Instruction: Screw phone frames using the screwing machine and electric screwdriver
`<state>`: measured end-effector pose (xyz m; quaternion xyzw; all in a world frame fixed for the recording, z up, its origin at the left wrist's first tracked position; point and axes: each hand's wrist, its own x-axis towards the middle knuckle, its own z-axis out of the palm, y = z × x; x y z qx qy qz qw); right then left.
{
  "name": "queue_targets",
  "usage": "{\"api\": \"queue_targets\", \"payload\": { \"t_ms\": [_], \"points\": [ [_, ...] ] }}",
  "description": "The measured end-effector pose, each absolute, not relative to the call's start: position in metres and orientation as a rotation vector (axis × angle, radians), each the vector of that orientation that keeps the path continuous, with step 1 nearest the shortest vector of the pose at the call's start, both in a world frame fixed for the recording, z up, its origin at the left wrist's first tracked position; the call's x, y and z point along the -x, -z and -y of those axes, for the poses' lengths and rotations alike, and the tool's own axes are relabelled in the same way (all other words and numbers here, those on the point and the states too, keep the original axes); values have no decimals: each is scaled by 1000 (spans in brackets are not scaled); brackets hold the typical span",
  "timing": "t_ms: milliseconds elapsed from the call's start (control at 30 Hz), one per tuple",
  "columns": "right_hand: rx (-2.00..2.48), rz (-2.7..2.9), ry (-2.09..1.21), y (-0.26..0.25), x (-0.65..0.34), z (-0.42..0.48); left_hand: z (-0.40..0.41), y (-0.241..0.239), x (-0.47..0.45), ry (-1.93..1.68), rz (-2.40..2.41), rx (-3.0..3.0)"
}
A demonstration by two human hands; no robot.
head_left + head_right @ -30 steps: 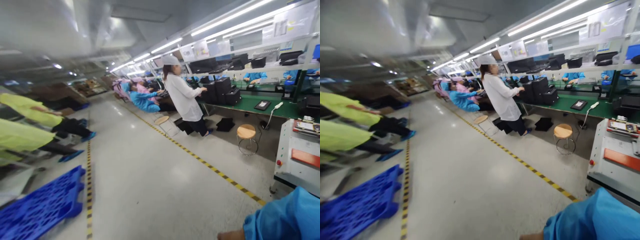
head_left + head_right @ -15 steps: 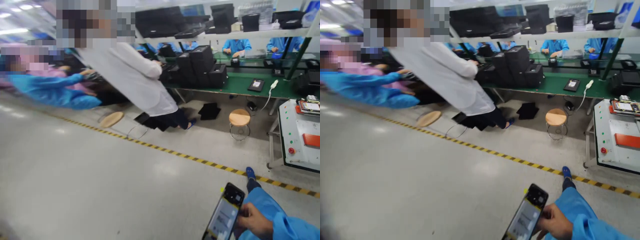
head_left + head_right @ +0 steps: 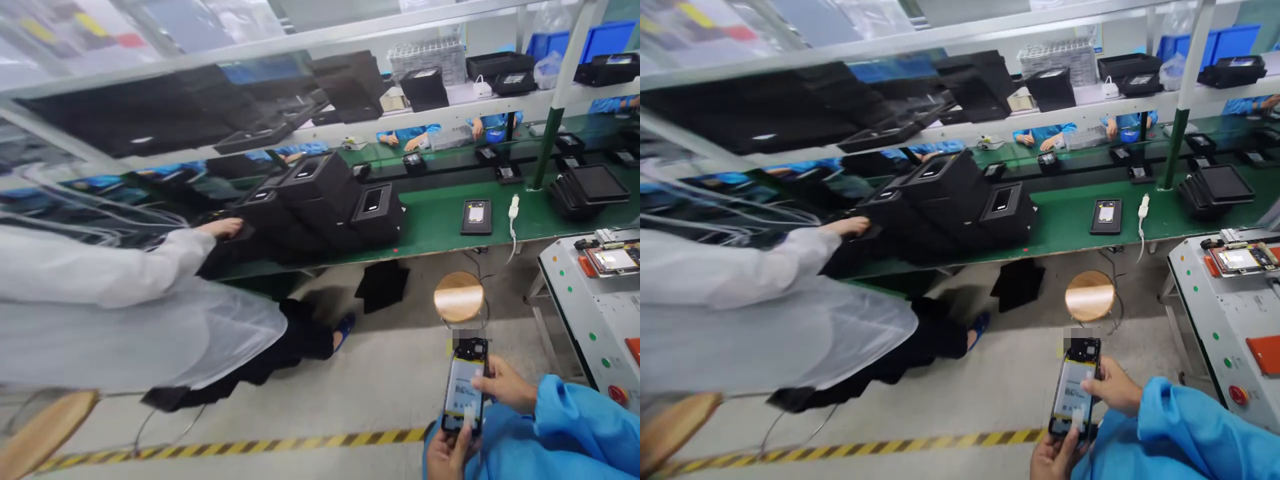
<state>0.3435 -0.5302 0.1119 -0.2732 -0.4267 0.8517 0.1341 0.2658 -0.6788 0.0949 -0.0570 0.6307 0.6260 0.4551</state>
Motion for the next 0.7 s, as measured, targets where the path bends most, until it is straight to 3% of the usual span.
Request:
{"api": "queue_targets", "payload": {
  "t_ms": [167, 300, 400, 567, 700],
  "points": [
    [857, 1070, -2245, -76, -274, 506, 596, -76, -181, -1302, -1538, -210],
    [1118, 902, -2063, -54, -223, 460, 529, -58, -90, -942, -1600, -659],
    [1366, 816, -1857, -47, -206, 409, 478, -50, 1, -870, -1713, -856],
    [1617, 725, -1439, -37, -238, 313, 343, -27, 120, -751, -1937, -1157],
    [1766, 713, -1161, -26, -293, 218, 228, 2, 127, -686, -2148, -1268]
  ]
}}
